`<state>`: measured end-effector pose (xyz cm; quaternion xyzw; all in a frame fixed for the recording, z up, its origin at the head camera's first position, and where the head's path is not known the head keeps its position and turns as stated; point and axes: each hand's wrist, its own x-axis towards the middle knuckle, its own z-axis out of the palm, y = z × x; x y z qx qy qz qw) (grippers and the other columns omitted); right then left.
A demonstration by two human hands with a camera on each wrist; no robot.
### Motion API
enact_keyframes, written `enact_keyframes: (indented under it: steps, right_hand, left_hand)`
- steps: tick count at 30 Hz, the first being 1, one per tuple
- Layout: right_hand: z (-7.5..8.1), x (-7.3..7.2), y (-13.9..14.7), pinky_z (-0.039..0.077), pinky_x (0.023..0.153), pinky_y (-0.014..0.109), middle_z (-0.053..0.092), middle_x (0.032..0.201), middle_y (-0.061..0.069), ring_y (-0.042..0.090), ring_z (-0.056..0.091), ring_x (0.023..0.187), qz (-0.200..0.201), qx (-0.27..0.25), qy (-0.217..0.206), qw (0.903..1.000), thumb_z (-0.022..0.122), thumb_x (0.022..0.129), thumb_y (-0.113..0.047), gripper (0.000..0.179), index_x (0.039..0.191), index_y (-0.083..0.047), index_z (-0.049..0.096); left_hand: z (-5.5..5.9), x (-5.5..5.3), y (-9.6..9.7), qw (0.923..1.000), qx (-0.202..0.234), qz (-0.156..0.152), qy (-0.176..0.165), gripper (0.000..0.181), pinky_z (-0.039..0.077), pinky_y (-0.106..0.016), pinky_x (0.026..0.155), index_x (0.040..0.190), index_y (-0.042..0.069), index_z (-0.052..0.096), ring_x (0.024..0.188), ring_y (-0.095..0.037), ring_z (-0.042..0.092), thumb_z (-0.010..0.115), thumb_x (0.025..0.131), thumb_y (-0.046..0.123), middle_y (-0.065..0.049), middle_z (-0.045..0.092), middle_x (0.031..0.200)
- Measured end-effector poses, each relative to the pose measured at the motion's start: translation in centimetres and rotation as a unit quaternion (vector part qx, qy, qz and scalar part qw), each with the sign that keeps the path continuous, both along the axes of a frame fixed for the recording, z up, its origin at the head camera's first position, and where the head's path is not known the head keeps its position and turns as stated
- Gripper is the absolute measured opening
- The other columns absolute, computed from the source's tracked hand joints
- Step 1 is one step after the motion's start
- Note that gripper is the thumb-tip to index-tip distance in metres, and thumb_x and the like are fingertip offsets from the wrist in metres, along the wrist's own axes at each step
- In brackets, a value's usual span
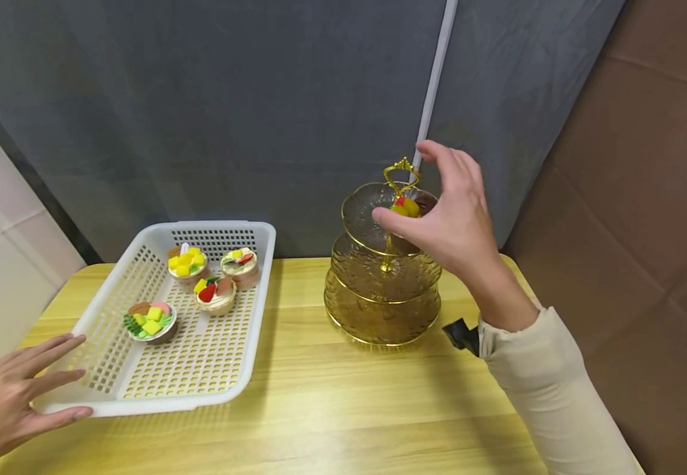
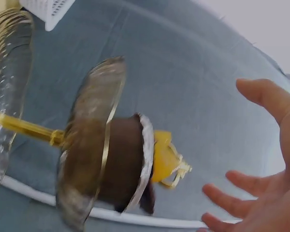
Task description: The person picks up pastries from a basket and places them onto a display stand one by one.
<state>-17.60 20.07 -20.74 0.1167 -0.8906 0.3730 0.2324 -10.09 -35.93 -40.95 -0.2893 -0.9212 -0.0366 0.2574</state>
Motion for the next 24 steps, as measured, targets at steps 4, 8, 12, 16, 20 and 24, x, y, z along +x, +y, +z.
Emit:
enact_keyframes:
  steps: [4,8,12,16,20,24]
  right_hand:
    - [0.2,0.0,-1.4,0.025,0.113,0.054,0.043,0.149,-0.002,0.013,0.027,0.142,0.035,0.014,0.018,0.9991,0.088,0.073,-0.032,0.085,0.147,-0.023,0.047]
    - [-0.3,-0.3,-3.1,0.018,0.116,0.058,0.035,0.156,-0.006,0.01,0.015,0.149,0.075,0.055,0.012,0.9956,0.085,0.076,-0.04,0.089,0.151,-0.026,0.04]
    - [-1.0,-0.6,-4.9,0.013,0.118,0.058,0.031,0.159,-0.004,0.013,0.009,0.151,0.101,0.107,0.025,0.9888,0.082,0.077,-0.047,0.092,0.153,-0.026,0.036]
    - [-1.8,-0.9,-6.7,0.01,0.118,0.058,0.026,0.162,-0.002,0.017,0.006,0.152,0.113,0.149,0.034,0.9817,0.078,0.078,-0.054,0.094,0.155,-0.026,0.033]
    - [-2.7,-1.2,-8.3,0.012,0.117,0.06,0.024,0.163,0.0,0.021,0.005,0.153,0.127,0.174,0.036,0.9759,0.075,0.079,-0.058,0.094,0.156,-0.026,0.032]
    - [-3.6,-1.4,-9.8,0.014,0.117,0.061,0.023,0.163,0.003,0.026,0.007,0.152,0.14,0.195,0.036,0.9701,0.074,0.079,-0.059,0.094,0.156,-0.025,0.031]
  left_hand:
    - [-0.1,0.1,-0.1,0.9999,-0.004,0.009,-0.008,0.073,-0.002,-0.021,0.117,0.081,0.012,0.076,0.115,-0.039,0.048,0.064,0.066,0.083,-0.022,0.06,0.128]
    - [-0.2,0.1,-0.2,1.0,0.003,0.0,-0.002,0.072,0.0,-0.02,0.117,0.08,0.012,0.076,0.119,-0.036,0.048,0.064,0.067,0.082,-0.021,0.06,0.128]
    - [-0.2,0.1,-0.2,0.9999,0.006,-0.007,0.007,0.073,0.001,-0.017,0.115,0.079,0.012,0.076,0.117,-0.035,0.048,0.061,0.069,0.083,-0.021,0.061,0.127]
    - [-0.2,0.1,-0.2,0.9999,0.005,-0.007,0.007,0.073,0.001,-0.017,0.115,0.079,0.012,0.076,0.116,-0.035,0.048,0.062,0.069,0.083,-0.021,0.06,0.127]
    - [-0.2,0.1,-0.2,0.9999,0.006,-0.008,0.006,0.073,0.001,-0.017,0.116,0.079,0.012,0.076,0.12,-0.034,0.047,0.061,0.07,0.083,-0.021,0.06,0.127]
    - [-0.1,-0.1,-0.2,0.9998,0.009,-0.015,0.01,0.074,0.002,-0.016,0.115,0.079,0.012,0.075,0.122,-0.032,0.047,0.059,0.071,0.083,-0.021,0.061,0.127]
